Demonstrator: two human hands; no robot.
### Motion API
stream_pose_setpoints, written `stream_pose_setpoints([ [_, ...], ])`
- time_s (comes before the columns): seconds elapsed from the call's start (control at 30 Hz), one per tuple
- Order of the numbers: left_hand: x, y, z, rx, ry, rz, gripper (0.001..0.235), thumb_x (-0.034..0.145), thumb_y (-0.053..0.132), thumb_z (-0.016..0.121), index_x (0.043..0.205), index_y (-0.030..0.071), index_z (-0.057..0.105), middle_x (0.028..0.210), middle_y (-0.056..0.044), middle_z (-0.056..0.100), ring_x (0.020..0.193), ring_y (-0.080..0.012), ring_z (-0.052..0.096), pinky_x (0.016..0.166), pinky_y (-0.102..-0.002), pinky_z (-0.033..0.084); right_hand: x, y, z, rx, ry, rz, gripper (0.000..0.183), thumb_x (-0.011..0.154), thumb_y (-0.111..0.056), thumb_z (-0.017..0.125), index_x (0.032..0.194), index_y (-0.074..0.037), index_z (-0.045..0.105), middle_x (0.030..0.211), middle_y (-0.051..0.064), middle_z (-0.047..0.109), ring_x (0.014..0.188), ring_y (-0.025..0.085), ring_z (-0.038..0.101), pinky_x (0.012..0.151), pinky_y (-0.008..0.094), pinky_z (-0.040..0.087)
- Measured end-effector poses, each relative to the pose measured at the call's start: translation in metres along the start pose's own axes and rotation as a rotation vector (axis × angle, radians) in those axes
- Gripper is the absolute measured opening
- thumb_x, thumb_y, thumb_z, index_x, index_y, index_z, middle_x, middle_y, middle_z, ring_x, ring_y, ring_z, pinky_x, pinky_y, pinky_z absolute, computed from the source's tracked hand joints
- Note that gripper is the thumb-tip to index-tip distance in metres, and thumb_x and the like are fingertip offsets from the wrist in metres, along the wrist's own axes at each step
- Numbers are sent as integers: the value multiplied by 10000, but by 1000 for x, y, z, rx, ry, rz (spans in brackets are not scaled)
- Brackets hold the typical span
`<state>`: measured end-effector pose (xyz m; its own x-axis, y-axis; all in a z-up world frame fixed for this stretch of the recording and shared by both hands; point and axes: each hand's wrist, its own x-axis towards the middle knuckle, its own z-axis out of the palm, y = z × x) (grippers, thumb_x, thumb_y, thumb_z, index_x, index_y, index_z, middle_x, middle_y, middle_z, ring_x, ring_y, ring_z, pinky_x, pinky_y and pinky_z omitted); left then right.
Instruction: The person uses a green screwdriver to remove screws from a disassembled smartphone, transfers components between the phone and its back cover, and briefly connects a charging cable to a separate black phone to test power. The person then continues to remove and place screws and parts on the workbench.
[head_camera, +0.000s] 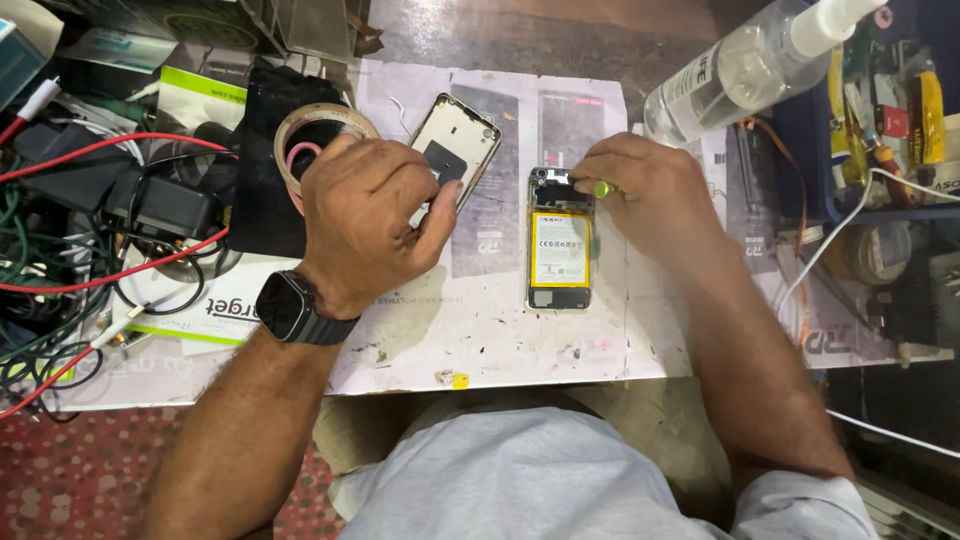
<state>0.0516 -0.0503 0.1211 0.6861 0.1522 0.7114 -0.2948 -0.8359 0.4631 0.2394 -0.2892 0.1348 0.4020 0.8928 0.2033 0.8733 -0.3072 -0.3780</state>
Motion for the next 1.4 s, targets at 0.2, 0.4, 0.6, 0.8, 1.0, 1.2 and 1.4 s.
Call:
stream_pose_setpoints([
  [0.2,0,0,0,3,-5,4,206,881,57,835,815,58,640,860,-92,681,780,-258,654,720,-392,440,0,0,-1,28,7,19,157,885,-28,789,1039,-58,789,1058,79,750,880,239,733,777,344,593],
  [0.4,0,-1,1,5,-11,2,212,885,55,835,814,61,636,862,-88,679,783,-256,653,722,-391,438,0,3,0,30,-1,12,156,891,-17,786,1041,-58,789,1063,83,752,894,253,733,779,352,589],
  [0.6,0,-1,1,15,-19,3,209,881,54,835,808,61,640,854,-87,679,776,-252,653,716,-387,434,-3,4,0,13,-16,22,280,832,60,742,1065,-84,797,1113,80,747,935,261,731,807,357,591],
  [0.8,-1,-1,1,10,-22,-4,202,886,58,834,818,61,643,867,-88,685,788,-251,658,723,-384,440,-4,3,2,13,-18,26,328,791,95,727,1057,-86,789,1135,73,751,951,251,733,818,346,595],
  [1.0,-1,0,3,9,-37,-1,209,878,64,837,813,59,639,861,-87,680,789,-262,656,722,-391,440,0,-1,-2,120,14,48,183,928,5,751,1104,-42,751,1135,105,724,999,279,713,866,364,578],
  [1.2,-1,0,3,4,-58,6,210,877,66,836,814,59,636,861,-87,678,789,-264,654,724,-395,440,12,-1,-1,102,-21,21,125,943,-90,787,1038,-16,755,1006,130,722,890,315,693,784,420,555],
  [1.4,0,0,1,4,-47,2,214,875,58,837,804,59,635,847,-86,676,769,-258,648,711,-392,432,23,0,4,92,-106,69,82,889,-89,807,952,-39,796,933,125,728,816,303,699,746,415,552],
])
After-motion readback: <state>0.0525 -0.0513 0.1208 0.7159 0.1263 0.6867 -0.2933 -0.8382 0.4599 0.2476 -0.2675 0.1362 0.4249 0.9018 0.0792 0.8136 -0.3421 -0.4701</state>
